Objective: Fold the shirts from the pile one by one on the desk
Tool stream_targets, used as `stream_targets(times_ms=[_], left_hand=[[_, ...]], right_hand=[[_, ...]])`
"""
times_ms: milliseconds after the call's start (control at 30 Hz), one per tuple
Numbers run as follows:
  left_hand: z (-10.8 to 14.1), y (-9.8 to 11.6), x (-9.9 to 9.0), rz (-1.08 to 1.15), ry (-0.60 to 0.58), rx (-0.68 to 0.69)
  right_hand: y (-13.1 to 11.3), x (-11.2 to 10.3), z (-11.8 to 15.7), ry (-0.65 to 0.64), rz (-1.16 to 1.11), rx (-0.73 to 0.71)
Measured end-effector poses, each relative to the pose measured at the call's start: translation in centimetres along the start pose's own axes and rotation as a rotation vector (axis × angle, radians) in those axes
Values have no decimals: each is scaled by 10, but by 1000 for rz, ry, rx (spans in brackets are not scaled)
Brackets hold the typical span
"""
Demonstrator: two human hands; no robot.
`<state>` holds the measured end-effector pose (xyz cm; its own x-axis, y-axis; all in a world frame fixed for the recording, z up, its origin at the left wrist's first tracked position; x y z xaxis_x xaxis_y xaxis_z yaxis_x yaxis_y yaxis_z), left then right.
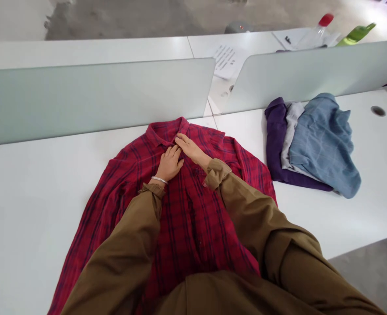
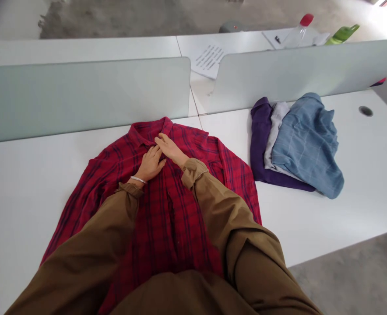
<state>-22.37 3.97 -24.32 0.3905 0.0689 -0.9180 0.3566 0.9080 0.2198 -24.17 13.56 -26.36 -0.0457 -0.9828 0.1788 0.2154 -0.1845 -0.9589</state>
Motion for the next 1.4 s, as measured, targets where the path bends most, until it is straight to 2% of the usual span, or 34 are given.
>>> stream_targets(times_ms=[100, 200, 367, 500, 667, 800, 900, 1167, 1400], left_hand=[[-3, -6, 2, 33, -51, -44], [-6, -9, 0, 78, -61, -61], [-8, -12, -1, 98, -56, -52], [-8, -12, 0, 92, -59, -56], [-8, -11, -1, 91, -50, -46], [-7, -11, -1, 97, -53, -43], [-6, -10, -3, 103, -51, -40], [-5, -10, -3, 116, -41, -32], [-5, -11, -2, 100, -32, -44]], right_hand=[[-10, -5, 30, 14, 120, -79], [-16, -1, 82, -78, 174, -66], [-10, 16, 176, -246, 243, 29], [-1, 30, 217, -262, 335, 138], [4, 47, 230, -273, 302, 221], [11, 52, 229, -256, 170, 352], [11, 53, 223, -271, 207, 383], [0, 55, 218, -257, 272, 328], [-9, 37, 231, -141, 505, 227]])
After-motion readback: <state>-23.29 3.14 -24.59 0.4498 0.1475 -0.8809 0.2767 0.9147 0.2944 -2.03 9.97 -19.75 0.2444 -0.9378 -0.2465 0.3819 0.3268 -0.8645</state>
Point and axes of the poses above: each hand's wrist, its own z-axis away from the middle knuckle, its own x-axis out of the palm, y = z × x, the point moved 5 cm from there along -z, towards the middle knuckle, and after that the axes turned 13 degrees about -x, right-handed, at the moved point
